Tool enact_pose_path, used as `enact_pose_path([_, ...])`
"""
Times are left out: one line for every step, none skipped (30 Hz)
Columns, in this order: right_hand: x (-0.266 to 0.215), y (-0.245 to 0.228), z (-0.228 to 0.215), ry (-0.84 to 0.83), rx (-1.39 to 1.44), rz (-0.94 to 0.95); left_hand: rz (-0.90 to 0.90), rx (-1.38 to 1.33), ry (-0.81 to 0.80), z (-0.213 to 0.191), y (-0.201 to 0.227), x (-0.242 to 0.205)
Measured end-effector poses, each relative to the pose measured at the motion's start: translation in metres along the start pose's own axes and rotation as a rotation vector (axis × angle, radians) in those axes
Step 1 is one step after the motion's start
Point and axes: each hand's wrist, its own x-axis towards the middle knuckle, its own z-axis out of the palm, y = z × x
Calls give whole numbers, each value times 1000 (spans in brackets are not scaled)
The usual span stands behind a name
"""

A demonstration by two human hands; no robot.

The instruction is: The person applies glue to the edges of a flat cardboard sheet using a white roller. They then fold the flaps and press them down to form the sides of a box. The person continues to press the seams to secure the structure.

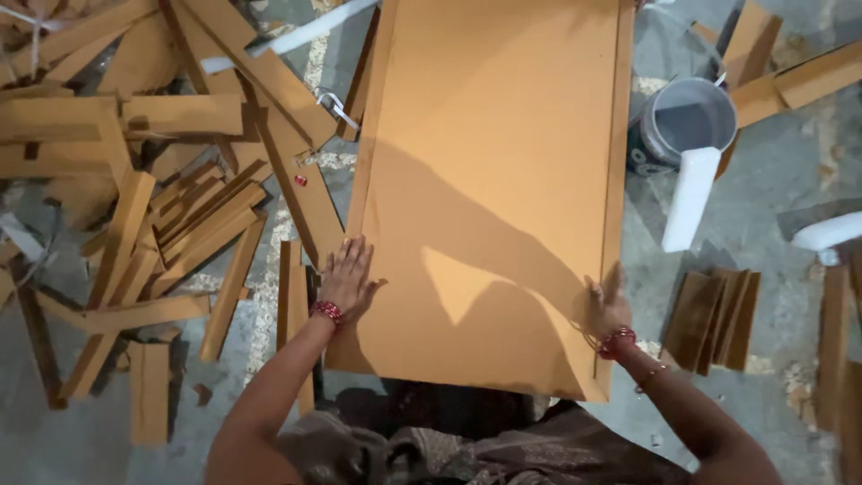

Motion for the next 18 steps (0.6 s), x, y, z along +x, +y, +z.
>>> enact_pose_path([-1,2,5,-25,-24,49,-9,-78,-7,-6,3,8])
enact_pose_path([0,6,3,-47,-53,94,-3,-76,34,-11,6,25])
enact_pose_path([0,9,4,-68,-81,140,3,-74,74,-16,8,46])
enact_pose_path([0,11,2,-53,-212,-76,2,-74,118,-21,8,69])
enact_pose_path([-5,14,-4,-42,-341,-292,-15,-53,117,-26,7,92])
enact_pose_path([-1,15,-6,-28,-469,-517,-35,-32,125,-31,6,118])
enact_pose_path([3,14,-3,-92,-343,-210,-48,-2,147,-35,5,143])
enact_pose_path([1,12,0,-158,-215,99,-60,27,163,-39,5,167])
enact_pose_path([1,11,3,-223,-81,407,-84,57,173,-43,3,190])
enact_pose_path([1,13,2,-189,-82,348,-112,80,173,-43,2,207])
enact_pose_path([0,14,3,-156,-83,289,-130,61,159,-44,-2,224])
enact_pose_path([-3,15,4,-131,-77,230,-153,50,141,-45,-8,235])
enact_pose_path([-4,16,3,-157,-73,289,-186,62,165,-45,-9,240])
enact_pose_path([-2,17,4,-168,-61,353,-204,80,195,-47,-9,249])
enact_pose_path([-4,17,4,-179,-49,416,-222,98,225,-49,-6,250])
enact_pose_path([-6,17,4,-116,-80,286,-227,98,179,-52,-2,247])
enact_pose_path([-7,17,4,-54,-110,154,-232,98,134,-56,4,240])
enact_pose_path([-2,14,5,13,-134,9,-243,102,103,-64,9,235])
